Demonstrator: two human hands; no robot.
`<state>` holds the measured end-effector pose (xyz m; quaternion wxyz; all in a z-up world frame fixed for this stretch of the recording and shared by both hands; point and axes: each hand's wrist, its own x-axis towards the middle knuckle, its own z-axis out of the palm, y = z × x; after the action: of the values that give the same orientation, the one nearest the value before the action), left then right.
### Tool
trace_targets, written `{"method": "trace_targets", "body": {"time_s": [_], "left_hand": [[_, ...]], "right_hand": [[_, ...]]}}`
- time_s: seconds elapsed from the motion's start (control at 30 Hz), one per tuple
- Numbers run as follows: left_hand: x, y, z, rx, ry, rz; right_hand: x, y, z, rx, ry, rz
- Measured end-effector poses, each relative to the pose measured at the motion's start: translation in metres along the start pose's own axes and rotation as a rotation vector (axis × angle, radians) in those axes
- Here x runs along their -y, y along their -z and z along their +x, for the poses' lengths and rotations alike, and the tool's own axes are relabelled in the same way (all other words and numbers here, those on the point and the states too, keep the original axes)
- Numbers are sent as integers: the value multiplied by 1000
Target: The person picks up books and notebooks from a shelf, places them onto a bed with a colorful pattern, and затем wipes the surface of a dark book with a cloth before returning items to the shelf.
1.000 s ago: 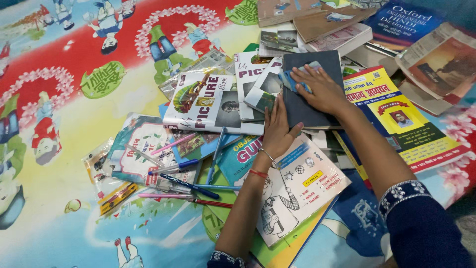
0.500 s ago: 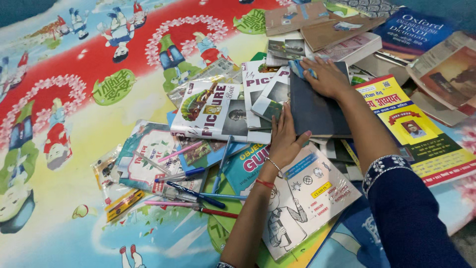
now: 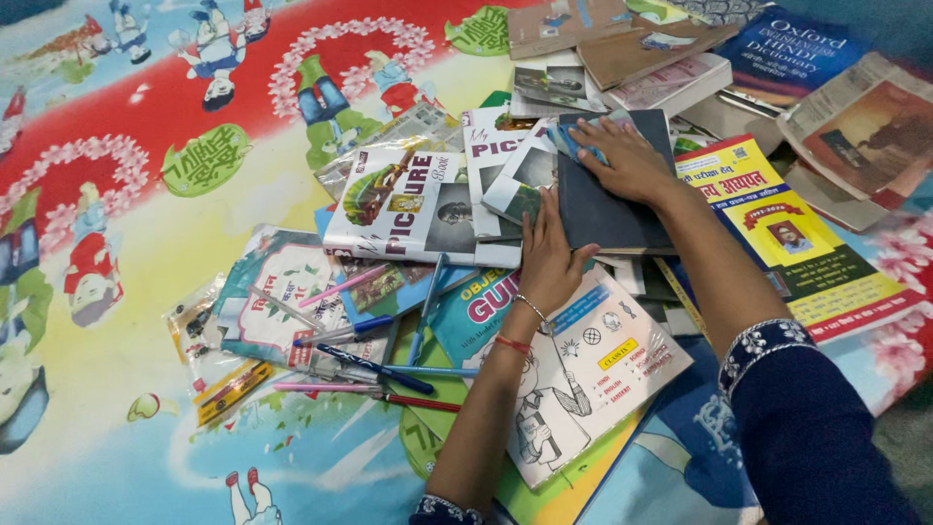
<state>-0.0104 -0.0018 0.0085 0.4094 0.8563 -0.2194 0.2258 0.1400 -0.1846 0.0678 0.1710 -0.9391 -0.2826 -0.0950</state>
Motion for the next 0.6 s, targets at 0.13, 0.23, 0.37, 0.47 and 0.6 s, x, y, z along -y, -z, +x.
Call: {"method": "trace_targets", "body": {"time_s": [0.13,0.23,0.37,0.47,0.6], "left_hand": [[3,-3,1,-12,-12,22],[4,-3,1,-16,-20,3],[7,-5,-1,-12,-24,6],[11,-9,-1,-3,-19,-9],[13,-7,-2,7,-24,-12]], "right_hand": [[13,3,-17,10,40,-8],[24,4,-33,3,97,-26],[39,5,-52,19,95,-25],[50,8,-65,41,109,-18],[65,10,-90,87,165,53]]}}
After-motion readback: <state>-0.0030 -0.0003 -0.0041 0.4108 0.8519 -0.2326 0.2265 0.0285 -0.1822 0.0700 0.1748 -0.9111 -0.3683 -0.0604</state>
